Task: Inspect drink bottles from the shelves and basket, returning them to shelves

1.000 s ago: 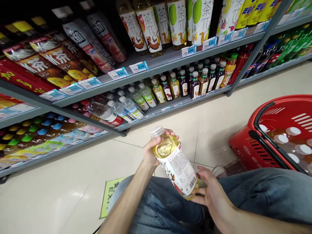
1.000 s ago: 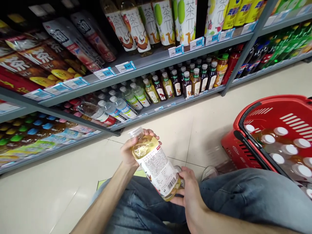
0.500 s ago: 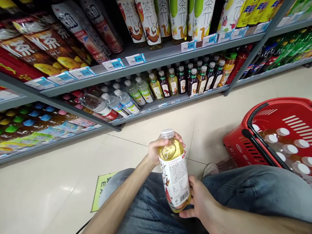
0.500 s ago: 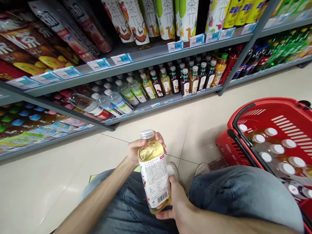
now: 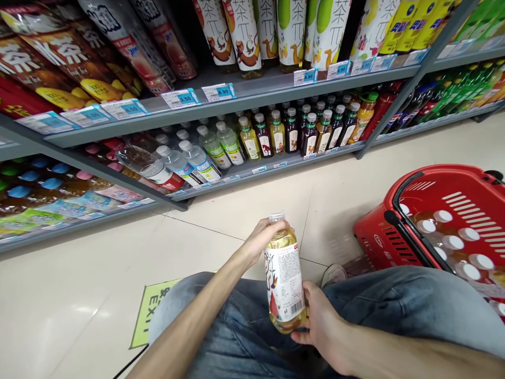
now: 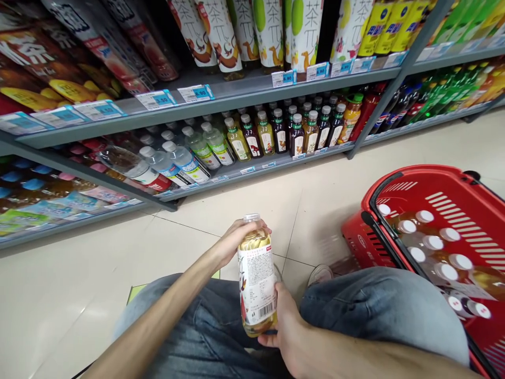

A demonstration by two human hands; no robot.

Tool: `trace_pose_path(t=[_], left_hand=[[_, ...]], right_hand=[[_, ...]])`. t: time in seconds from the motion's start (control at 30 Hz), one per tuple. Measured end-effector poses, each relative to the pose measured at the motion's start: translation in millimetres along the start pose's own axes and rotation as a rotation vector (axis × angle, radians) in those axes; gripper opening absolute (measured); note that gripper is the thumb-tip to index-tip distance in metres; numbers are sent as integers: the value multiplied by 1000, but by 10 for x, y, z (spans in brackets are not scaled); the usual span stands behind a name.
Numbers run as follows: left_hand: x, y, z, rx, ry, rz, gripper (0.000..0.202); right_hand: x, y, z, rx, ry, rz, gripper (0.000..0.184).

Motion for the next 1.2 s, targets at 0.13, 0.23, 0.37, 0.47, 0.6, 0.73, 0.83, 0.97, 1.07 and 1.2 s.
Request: trace_pose_path(t=[0.13, 0.23, 0.37, 0.47, 0.6, 0.73, 0.83, 0.97, 1.07, 1.2], left_hand=[[4, 11, -37, -48, 53, 24, 21], [-7, 5, -17, -82, 32, 10, 20], [-36, 19, 47, -146, -39, -34, 31], [-53, 36, 120, -310, -148, -146, 29], [-65, 63, 198, -507, -226, -255, 26], [-63, 65, 202, -490, -246, -230, 23], [-57, 26, 185, -468, -248, -214, 22], [-59, -30, 183, -430, -224, -204, 23], [-65, -33, 192, -390, -235, -219, 23], [-55, 5, 181, -374, -247, -206, 23]], right_hand=[[13, -2, 26, -10, 23, 0, 41], [53, 17, 83, 18, 15, 0, 42], [141, 63, 137, 86, 41, 40, 40], [137, 52, 114, 82, 54, 52, 46], [49, -10, 49, 45, 21, -6, 53], [-10, -39, -3, 28, -16, -1, 47], [1, -34, -24, 6, -8, 12, 44], [54, -7, -24, 15, 21, 9, 42], [80, 4, -26, 19, 35, 2, 40], [71, -10, -41, -1, 46, -27, 40]])
Point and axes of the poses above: each hand's wrist, its own x-axis towards the middle knuckle, its own y-axis out of the back of the hand, z = x × y, the point moved 2 cm from there along x, towards the middle knuckle, and after that the axes turned 6 degrees about -z, right-handed, at the moved point
